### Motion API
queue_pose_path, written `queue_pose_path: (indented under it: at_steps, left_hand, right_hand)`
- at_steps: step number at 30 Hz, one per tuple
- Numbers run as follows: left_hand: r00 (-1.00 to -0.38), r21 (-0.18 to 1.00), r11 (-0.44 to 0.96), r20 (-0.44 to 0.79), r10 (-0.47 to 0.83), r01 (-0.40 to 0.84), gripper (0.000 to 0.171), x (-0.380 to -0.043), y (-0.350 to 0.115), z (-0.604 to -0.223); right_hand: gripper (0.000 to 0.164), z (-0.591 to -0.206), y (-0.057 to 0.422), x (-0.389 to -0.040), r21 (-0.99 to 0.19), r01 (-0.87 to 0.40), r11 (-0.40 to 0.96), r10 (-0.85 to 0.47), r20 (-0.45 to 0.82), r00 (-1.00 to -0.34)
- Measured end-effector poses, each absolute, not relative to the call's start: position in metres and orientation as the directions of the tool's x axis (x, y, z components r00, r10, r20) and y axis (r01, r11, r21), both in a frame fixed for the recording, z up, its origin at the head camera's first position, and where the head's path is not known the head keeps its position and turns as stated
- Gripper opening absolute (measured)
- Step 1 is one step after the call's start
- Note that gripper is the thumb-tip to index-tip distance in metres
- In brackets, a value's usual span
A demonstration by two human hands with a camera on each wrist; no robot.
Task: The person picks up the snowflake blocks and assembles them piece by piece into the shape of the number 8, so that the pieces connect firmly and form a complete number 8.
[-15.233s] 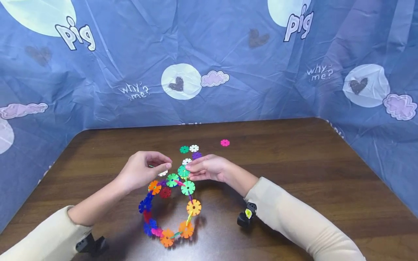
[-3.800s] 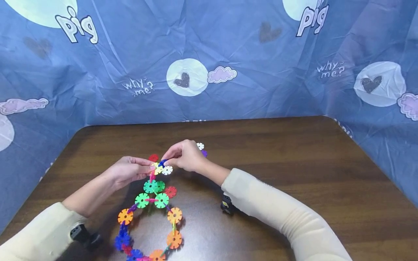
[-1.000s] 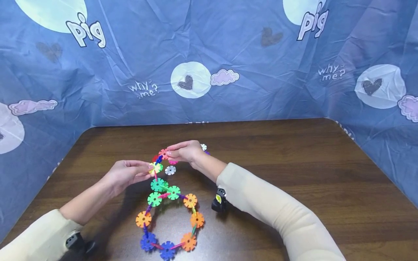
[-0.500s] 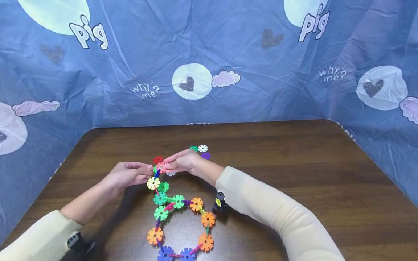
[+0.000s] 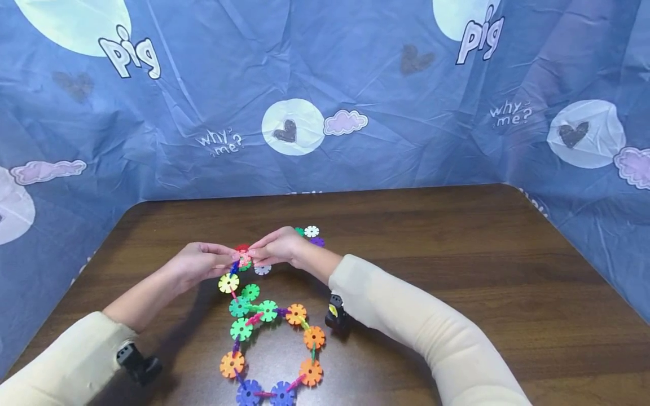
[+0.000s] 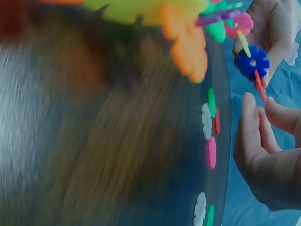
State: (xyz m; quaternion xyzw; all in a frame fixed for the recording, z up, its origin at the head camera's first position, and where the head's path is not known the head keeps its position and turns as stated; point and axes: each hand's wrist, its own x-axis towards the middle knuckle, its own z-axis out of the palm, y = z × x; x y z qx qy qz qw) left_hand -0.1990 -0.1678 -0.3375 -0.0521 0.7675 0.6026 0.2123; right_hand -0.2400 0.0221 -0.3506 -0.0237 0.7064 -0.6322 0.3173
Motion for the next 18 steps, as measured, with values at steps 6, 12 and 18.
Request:
queue_pose_path:
  at_steps: [6, 12, 18]
  left_hand:
    - [-0.875, 0.884, 0.31, -0.426, 0.229, -0.349, 0.04, -0.205, -0.186, -0.34]
    - [-0.855, 0.874, 0.319, -0.451, 0.255, -0.366, 0.041, -0.209, -0.198, -0.341]
    - [-0.855, 0.87, 0.313, -0.46, 0.239, -0.38, 0.041, -0.209, -0.196, -0.34]
  right_hand:
    - [0.027, -0.357, 0.025, -0.239, -0.875, 0.017, 0.483, -0.61, -0.35, -0.71]
    - [0.028, -0.36, 0.018, -0.231, -0.684, -0.5, 0.531, -0.775, -0.152, -0.614]
    - [0.025, -0.36, 0.012, -0.226, -0.518, -0.676, 0.524, -0.818, -0.083, -0.57]
